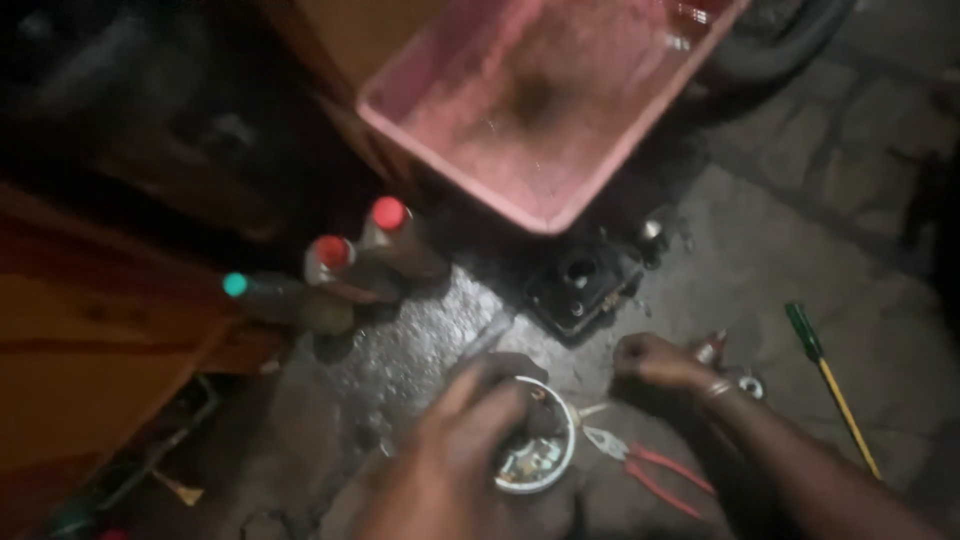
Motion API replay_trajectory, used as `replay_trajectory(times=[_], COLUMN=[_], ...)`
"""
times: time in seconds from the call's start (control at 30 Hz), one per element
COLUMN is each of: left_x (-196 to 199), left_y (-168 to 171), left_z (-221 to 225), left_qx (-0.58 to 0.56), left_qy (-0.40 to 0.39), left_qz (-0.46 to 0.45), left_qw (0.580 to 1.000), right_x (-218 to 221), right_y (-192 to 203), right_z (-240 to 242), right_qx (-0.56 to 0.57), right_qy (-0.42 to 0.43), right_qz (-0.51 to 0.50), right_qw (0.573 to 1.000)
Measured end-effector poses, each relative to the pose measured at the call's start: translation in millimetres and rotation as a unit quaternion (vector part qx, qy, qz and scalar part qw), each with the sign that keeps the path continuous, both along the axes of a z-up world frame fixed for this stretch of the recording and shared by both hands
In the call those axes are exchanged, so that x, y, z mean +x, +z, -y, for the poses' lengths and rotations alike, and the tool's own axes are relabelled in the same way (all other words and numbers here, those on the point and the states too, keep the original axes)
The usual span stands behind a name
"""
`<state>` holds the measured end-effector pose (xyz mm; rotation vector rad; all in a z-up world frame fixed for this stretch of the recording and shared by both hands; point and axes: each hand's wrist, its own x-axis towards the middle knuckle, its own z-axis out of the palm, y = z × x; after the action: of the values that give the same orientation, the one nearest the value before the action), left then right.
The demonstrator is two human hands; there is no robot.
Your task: Disassemble and inspect a motorcycle starter motor assembly.
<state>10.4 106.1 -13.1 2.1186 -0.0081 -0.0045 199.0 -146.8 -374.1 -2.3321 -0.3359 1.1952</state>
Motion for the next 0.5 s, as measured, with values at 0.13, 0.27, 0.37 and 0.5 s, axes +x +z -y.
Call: replay_trajectory(times=[0.13,0.27,0.37,0.5], left_x=[8.8,8.9,4.9,-4.8], left_y=[11.0,17.7,20.5,32.8], left_z=[2.4,7.2,4.3,8.7], left_qx=[-0.126,-0.211,-0.273,-0.256], left_qy=[-0.010,-0.011,-0.030,-0.036], left_qz=[0.047,0.066,0.053,0.054], left_qw=[0.991,0.975,0.960,0.964], right_x=[-9.3,-54.8,-66.8,-84.5], right_y=[180.7,343.8,346.5,369.7], right_z=[-27.2,-11.0,12.0,7.8], right_qx=[0.486,0.626,0.621,0.590], right_qy=[-0.174,-0.088,-0.065,-0.052], right_qz=[-0.059,-0.031,-0.065,-0.053], right_qw=[0.854,0.774,0.778,0.804])
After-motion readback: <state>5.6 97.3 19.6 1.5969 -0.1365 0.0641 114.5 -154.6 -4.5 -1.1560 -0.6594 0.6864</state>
